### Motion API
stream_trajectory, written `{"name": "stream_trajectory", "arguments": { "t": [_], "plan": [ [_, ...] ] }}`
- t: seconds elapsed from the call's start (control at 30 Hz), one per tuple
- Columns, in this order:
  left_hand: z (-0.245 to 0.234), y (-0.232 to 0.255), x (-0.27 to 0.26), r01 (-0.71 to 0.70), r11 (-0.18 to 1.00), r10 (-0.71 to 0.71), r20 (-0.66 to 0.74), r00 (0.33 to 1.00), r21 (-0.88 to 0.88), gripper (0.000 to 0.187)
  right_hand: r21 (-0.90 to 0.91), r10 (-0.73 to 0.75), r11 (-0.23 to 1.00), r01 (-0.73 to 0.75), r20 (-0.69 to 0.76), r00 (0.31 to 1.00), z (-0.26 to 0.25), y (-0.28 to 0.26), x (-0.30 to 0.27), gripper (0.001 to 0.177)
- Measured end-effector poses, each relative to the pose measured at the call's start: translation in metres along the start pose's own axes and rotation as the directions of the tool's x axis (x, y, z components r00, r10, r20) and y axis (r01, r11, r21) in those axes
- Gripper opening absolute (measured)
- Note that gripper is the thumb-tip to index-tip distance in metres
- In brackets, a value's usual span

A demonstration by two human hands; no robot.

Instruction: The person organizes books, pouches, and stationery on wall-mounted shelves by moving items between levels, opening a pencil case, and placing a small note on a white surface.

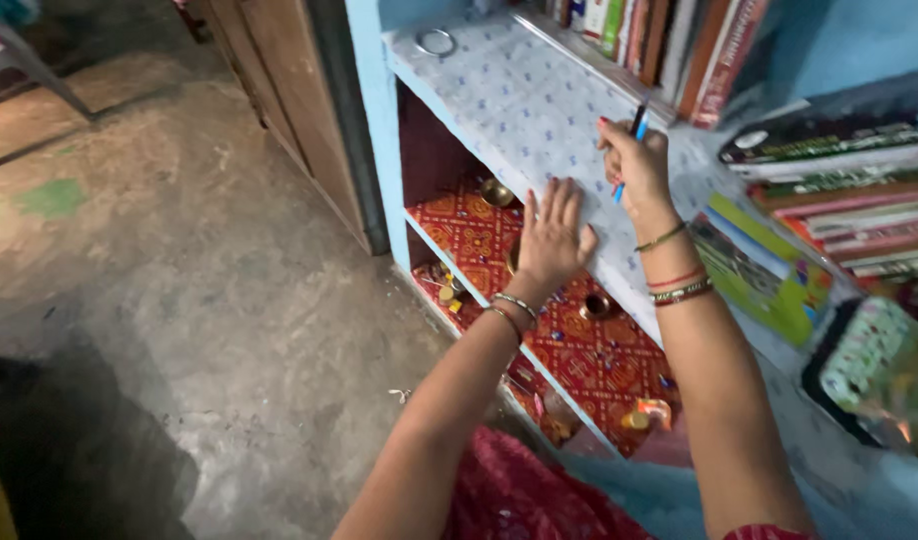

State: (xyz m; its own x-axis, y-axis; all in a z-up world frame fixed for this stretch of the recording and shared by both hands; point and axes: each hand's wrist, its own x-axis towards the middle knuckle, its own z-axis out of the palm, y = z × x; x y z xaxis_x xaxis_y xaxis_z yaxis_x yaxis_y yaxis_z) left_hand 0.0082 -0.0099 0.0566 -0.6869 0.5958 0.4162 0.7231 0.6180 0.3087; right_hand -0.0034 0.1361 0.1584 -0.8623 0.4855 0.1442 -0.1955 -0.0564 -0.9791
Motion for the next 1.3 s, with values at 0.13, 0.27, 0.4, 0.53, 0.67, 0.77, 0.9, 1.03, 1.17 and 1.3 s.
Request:
{"name": "stream_trajectory", "arguments": {
  "t": [0.13, 0.27, 0.4, 0.53, 0.67, 0.77, 0.9, 1.03, 1.17, 1.3],
  "plan": [
    [-0.005, 0.000, 0.000, -0.008, 0.999, 0.007, 0.033, 0.999, 0.046, 0.073, -0.019, 0.031, 0.999, -0.034, -0.108, 0.994, -0.029, 0.026, -0.037, 0.030],
    [-0.013, 0.003, -0.004, -0.014, 0.999, 0.012, 0.049, 0.999, 0.046, 0.071, -0.100, -0.001, 0.995, -0.014, -0.150, 0.989, -0.032, 0.047, -0.066, 0.034],
    [-0.014, 0.003, -0.006, -0.003, 0.999, 0.000, 0.073, 0.997, 0.046, 0.071, -0.098, -0.091, 0.992, 0.078, -0.133, 0.987, -0.040, 0.038, -0.089, 0.039],
    [-0.006, 0.002, -0.001, -0.001, 0.997, -0.006, 0.090, 0.996, 0.077, 0.070, -0.345, -0.058, 0.938, 0.013, -0.121, 0.991, -0.049, 0.032, -0.115, 0.033],
    [-0.010, 0.003, 0.006, -0.028, 0.994, 0.028, -0.002, 1.000, 0.107, 0.069, -0.465, -0.384, 0.839, 0.285, -0.135, 0.913, -0.080, 0.014, -0.137, 0.023],
    [-0.016, 0.017, 0.021, 0.072, 0.996, -0.076, 0.115, 0.990, 0.044, 0.062, -0.715, -0.685, 0.573, 0.401, -0.149, 0.713, -0.125, 0.011, -0.162, 0.021],
    [0.008, 0.038, 0.046, 0.046, 0.945, -0.022, 0.078, 0.997, -0.324, 0.037, -0.760, -0.694, 0.597, 0.256, -0.330, 0.640, -0.195, 0.030, -0.183, 0.016],
    [0.074, 0.077, 0.062, 0.022, 0.778, 0.003, 0.038, 0.999, -0.628, 0.036, -0.537, -0.627, 0.773, 0.339, -0.561, 0.541, -0.223, 0.051, -0.172, 0.019],
    [0.112, 0.110, 0.085, 0.030, 0.828, 0.014, 0.075, 0.997, -0.559, 0.045, -0.662, -0.701, 0.686, 0.301, -0.491, 0.517, -0.224, 0.056, -0.171, 0.017],
    [0.100, 0.121, 0.104, 0.229, 0.868, -0.116, 0.269, 0.956, -0.440, 0.057, -0.543, -0.635, 0.763, 0.350, -0.529, 0.563, -0.227, 0.060, -0.165, 0.013]
  ]
}}
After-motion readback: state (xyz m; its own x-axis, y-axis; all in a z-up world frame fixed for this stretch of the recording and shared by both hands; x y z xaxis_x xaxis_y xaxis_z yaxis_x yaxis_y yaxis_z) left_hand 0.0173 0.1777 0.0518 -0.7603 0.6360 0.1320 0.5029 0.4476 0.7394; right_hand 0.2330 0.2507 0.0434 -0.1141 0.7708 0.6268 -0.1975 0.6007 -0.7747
